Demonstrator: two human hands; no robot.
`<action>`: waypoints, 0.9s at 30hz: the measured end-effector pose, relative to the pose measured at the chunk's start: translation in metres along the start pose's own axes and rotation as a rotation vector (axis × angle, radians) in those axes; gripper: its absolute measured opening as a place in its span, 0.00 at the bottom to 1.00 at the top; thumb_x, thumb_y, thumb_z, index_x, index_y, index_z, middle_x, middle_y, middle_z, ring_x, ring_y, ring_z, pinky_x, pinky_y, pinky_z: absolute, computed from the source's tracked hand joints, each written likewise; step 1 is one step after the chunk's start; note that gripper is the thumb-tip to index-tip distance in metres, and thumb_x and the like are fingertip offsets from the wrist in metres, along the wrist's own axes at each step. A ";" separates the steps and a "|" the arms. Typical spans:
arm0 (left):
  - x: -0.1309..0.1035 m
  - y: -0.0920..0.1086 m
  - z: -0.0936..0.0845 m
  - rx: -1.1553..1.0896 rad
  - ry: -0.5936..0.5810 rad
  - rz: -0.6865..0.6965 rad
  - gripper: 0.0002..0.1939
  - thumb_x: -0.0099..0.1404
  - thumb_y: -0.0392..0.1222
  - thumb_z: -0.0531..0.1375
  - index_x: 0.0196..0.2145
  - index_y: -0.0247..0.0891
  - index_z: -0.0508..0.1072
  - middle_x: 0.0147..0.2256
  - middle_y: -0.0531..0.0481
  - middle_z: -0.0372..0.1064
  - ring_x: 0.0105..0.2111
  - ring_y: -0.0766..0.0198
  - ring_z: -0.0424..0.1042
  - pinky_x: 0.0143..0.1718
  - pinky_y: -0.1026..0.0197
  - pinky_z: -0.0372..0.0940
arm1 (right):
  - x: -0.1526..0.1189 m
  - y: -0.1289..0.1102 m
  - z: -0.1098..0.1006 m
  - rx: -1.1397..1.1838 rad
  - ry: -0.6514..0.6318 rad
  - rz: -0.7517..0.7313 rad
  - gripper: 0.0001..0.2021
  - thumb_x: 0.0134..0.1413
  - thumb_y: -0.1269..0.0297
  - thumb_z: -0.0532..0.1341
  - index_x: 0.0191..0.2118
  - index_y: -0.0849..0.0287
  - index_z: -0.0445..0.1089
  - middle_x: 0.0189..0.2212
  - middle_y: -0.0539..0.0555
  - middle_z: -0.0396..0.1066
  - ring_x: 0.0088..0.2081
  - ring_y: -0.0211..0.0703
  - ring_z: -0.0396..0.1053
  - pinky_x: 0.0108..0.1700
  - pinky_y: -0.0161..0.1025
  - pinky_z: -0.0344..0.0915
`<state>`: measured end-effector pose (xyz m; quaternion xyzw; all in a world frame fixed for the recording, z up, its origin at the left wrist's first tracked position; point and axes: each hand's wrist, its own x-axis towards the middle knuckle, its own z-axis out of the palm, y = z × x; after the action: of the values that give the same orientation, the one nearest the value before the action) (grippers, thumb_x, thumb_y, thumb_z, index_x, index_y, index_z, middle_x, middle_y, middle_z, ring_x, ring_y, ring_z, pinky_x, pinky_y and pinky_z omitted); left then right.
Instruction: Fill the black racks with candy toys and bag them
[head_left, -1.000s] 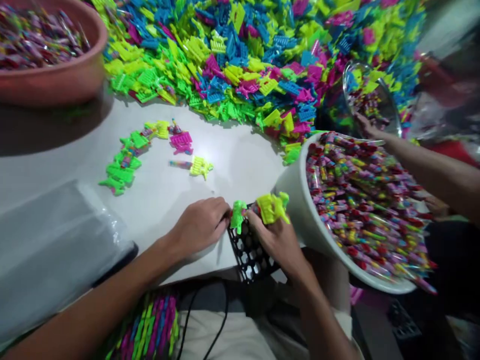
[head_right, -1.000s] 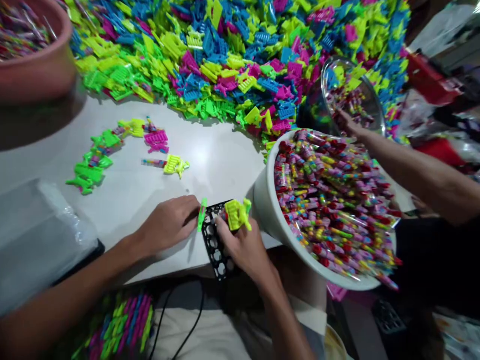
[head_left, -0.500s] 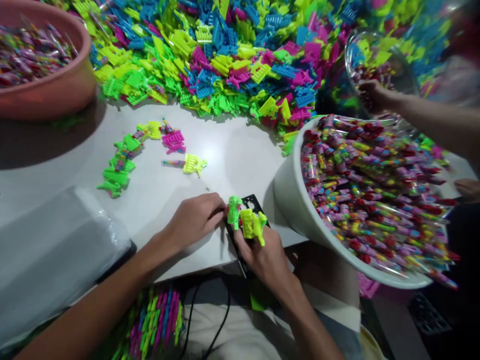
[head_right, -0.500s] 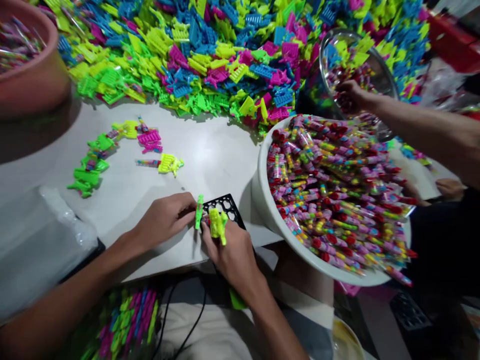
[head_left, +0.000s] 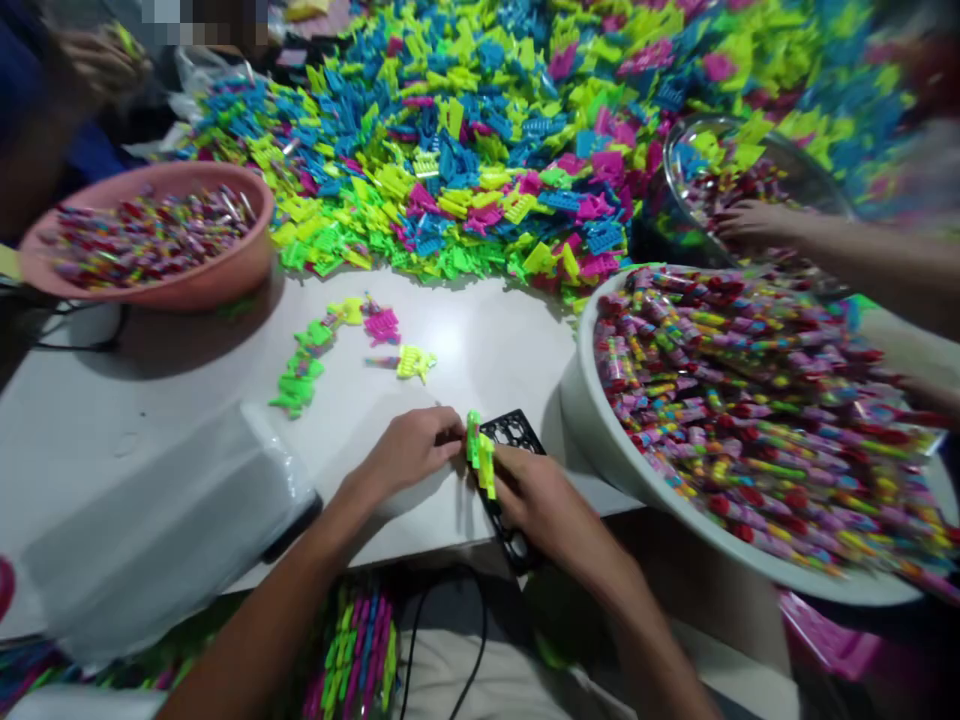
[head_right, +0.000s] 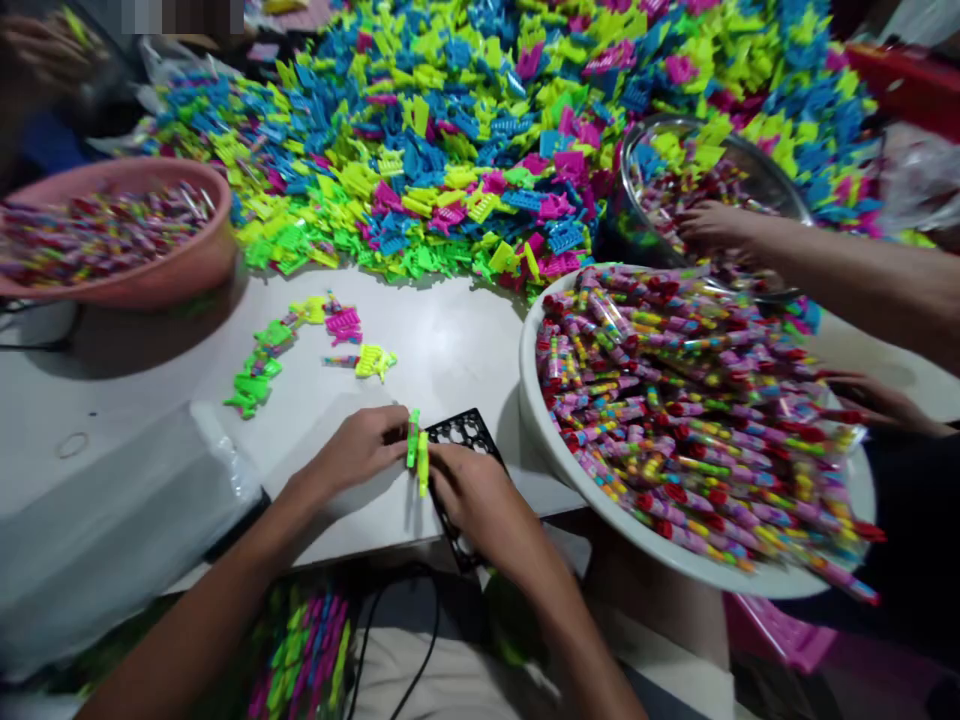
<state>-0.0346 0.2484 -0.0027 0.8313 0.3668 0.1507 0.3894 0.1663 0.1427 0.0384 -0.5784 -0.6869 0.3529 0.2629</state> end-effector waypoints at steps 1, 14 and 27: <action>0.000 0.000 -0.001 -0.008 -0.008 0.009 0.02 0.66 0.34 0.63 0.34 0.38 0.74 0.32 0.52 0.73 0.31 0.63 0.69 0.35 0.61 0.60 | 0.007 0.002 -0.009 0.036 -0.001 0.001 0.13 0.67 0.69 0.55 0.45 0.56 0.77 0.38 0.54 0.81 0.37 0.45 0.77 0.41 0.39 0.71; -0.003 -0.007 -0.006 0.040 -0.006 0.126 0.01 0.60 0.36 0.62 0.30 0.38 0.73 0.30 0.49 0.72 0.26 0.63 0.66 0.29 0.59 0.57 | 0.224 -0.040 0.018 -0.483 -0.296 -0.212 0.06 0.60 0.64 0.69 0.38 0.60 0.76 0.37 0.56 0.76 0.32 0.42 0.69 0.32 0.37 0.57; 0.000 -0.010 -0.012 0.138 0.147 -0.048 0.03 0.64 0.35 0.61 0.32 0.40 0.72 0.31 0.51 0.74 0.31 0.59 0.72 0.32 0.60 0.57 | -0.022 0.002 0.002 -0.086 0.290 0.279 0.11 0.71 0.55 0.59 0.50 0.55 0.70 0.39 0.57 0.81 0.35 0.49 0.79 0.35 0.40 0.72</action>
<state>-0.0459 0.2589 -0.0029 0.8340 0.4237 0.1764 0.3064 0.1700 0.1212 0.0363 -0.7233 -0.5696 0.2694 0.2826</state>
